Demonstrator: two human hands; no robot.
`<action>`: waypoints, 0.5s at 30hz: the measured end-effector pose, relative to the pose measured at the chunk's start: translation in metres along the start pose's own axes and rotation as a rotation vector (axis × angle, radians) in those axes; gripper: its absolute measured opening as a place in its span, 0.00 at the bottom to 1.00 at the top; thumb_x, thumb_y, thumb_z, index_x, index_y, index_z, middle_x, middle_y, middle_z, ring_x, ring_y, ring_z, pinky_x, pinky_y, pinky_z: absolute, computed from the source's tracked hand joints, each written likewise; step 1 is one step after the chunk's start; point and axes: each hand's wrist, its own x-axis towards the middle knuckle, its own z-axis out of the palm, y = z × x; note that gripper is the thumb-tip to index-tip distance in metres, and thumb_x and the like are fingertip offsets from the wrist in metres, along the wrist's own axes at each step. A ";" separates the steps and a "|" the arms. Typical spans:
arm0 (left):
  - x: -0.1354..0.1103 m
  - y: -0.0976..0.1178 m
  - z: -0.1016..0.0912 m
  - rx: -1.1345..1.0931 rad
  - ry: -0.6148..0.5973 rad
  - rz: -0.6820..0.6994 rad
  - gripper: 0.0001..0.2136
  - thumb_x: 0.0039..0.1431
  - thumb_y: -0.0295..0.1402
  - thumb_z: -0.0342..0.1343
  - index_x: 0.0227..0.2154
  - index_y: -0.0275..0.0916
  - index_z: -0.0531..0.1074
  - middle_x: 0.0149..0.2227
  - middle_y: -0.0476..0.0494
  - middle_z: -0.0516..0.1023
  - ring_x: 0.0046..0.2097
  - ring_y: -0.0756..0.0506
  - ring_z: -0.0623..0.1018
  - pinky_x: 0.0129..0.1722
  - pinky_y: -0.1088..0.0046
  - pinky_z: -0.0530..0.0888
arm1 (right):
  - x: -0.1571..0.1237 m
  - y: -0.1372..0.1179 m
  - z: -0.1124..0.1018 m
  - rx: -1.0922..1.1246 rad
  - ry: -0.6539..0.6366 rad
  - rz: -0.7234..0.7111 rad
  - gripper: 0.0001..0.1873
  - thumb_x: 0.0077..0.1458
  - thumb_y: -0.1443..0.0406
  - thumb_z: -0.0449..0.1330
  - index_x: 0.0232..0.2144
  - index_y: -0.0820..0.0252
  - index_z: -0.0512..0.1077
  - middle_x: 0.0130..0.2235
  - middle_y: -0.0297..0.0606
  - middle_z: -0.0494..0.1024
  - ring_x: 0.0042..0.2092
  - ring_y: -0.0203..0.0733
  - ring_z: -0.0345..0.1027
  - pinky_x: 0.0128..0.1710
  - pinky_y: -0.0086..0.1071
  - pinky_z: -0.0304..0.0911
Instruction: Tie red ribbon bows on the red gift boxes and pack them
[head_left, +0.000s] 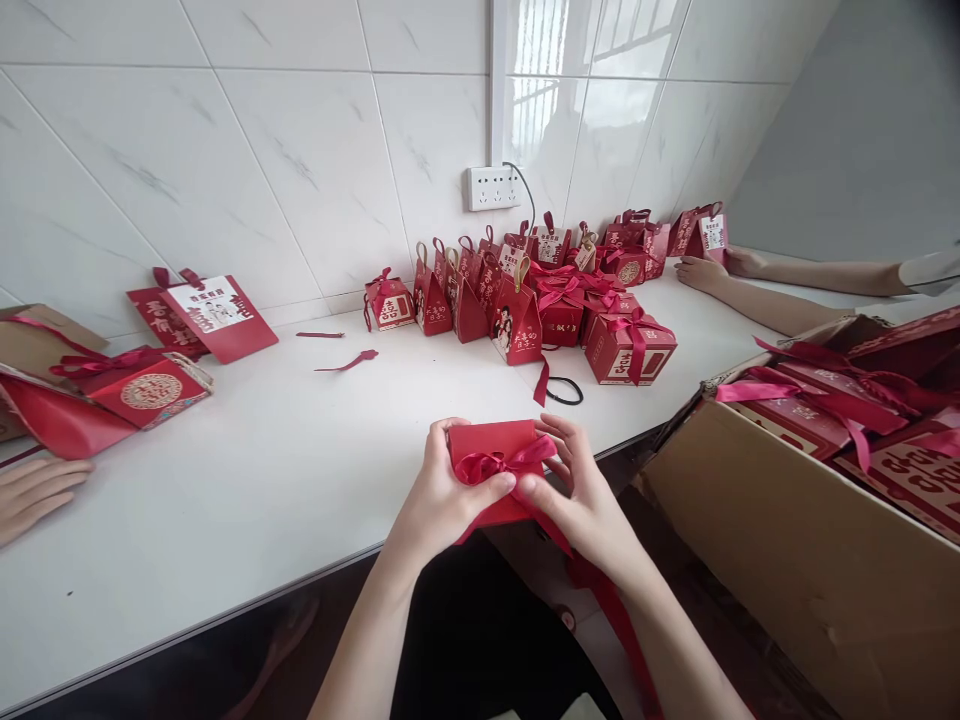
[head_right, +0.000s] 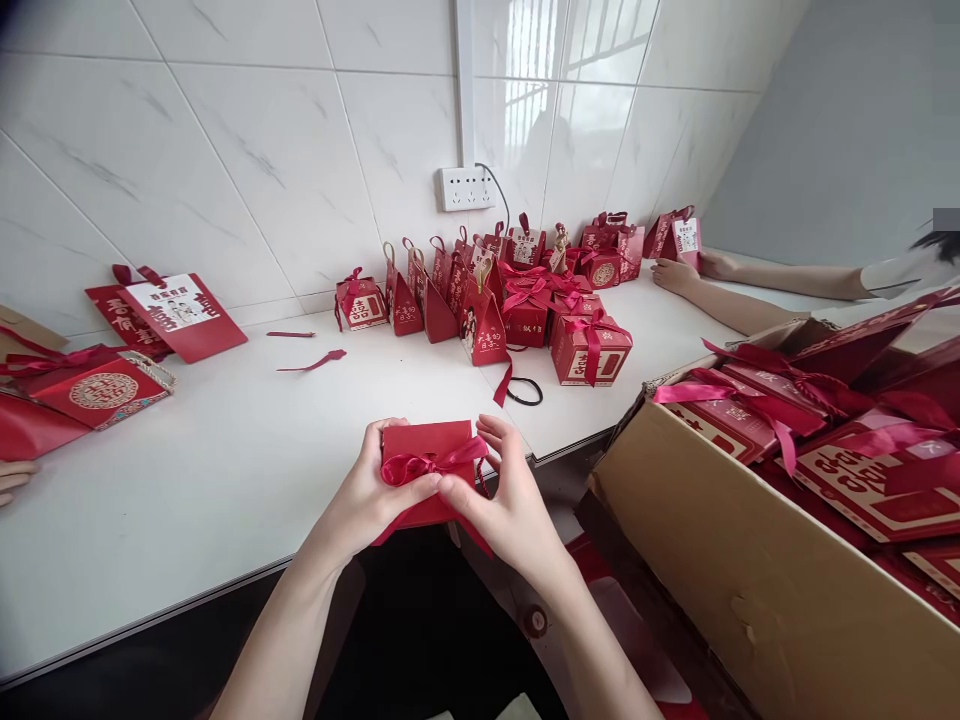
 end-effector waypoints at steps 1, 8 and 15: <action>0.000 0.000 0.000 -0.005 -0.008 0.004 0.28 0.48 0.35 0.63 0.47 0.44 0.53 0.43 0.43 0.74 0.45 0.43 0.77 0.47 0.63 0.71 | -0.001 0.002 -0.001 -0.029 -0.051 -0.043 0.40 0.47 0.52 0.64 0.57 0.52 0.51 0.62 0.46 0.56 0.63 0.49 0.50 0.61 0.45 0.51; 0.000 -0.013 -0.006 -0.033 -0.002 0.122 0.33 0.52 0.41 0.59 0.57 0.45 0.49 0.54 0.38 0.68 0.55 0.40 0.70 0.54 0.59 0.67 | -0.003 0.010 -0.005 -0.030 -0.169 -0.084 0.46 0.47 0.57 0.66 0.61 0.49 0.45 0.65 0.43 0.49 0.65 0.47 0.47 0.61 0.43 0.53; -0.008 -0.019 -0.029 0.344 0.202 0.392 0.16 0.52 0.42 0.59 0.44 0.46 0.70 0.61 0.45 0.59 0.63 0.39 0.59 0.60 0.57 0.58 | -0.001 0.007 -0.004 0.000 -0.167 -0.051 0.47 0.45 0.56 0.67 0.61 0.50 0.47 0.65 0.43 0.52 0.62 0.49 0.53 0.60 0.42 0.55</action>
